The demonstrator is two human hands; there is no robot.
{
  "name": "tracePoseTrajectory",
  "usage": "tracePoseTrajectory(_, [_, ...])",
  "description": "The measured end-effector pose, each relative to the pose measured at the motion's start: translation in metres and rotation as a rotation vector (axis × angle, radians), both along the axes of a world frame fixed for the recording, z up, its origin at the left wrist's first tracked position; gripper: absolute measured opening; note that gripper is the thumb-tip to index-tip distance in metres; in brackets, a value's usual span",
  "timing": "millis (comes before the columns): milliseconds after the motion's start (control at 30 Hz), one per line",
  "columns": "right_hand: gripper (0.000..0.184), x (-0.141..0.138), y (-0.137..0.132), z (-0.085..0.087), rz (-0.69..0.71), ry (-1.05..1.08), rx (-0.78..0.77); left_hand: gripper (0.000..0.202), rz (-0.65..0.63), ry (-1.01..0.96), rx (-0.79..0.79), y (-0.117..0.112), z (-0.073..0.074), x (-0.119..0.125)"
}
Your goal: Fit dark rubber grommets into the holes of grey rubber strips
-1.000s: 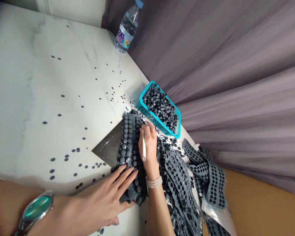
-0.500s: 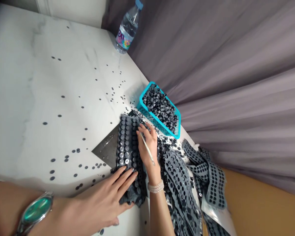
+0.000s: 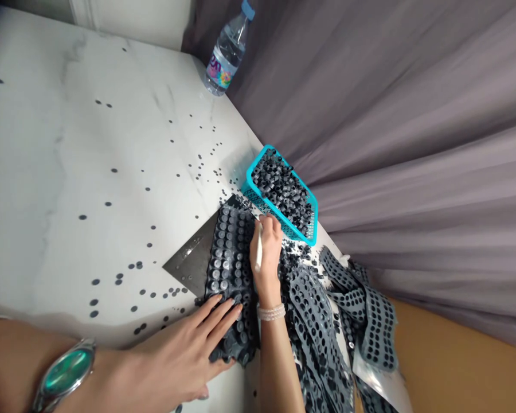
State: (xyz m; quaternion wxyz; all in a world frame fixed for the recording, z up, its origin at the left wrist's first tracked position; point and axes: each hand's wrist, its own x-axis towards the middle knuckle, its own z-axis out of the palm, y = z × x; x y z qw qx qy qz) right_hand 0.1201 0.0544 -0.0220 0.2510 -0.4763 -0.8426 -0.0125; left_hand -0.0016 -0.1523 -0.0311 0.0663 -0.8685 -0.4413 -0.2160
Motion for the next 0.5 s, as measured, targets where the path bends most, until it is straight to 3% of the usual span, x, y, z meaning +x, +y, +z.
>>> tracePoseTrajectory(133, [0.023, 0.007, -0.001, 0.007, -0.066, 0.051, -0.029, 0.037, 0.007, 0.002, 0.013, 0.0, 0.001, 0.0])
tracePoseTrajectory(367, [0.021, -0.001, -0.014, 0.013, 0.121, 0.047, -0.11, 0.036, 0.012, -0.017, 0.01, 0.001, 0.0, 0.001])
tracePoseTrajectory(500, [0.021, -0.006, -0.011, 0.008, 0.143, 0.031, -0.113, 0.037, 0.005, -0.021, 0.006, 0.001, -0.001, 0.002])
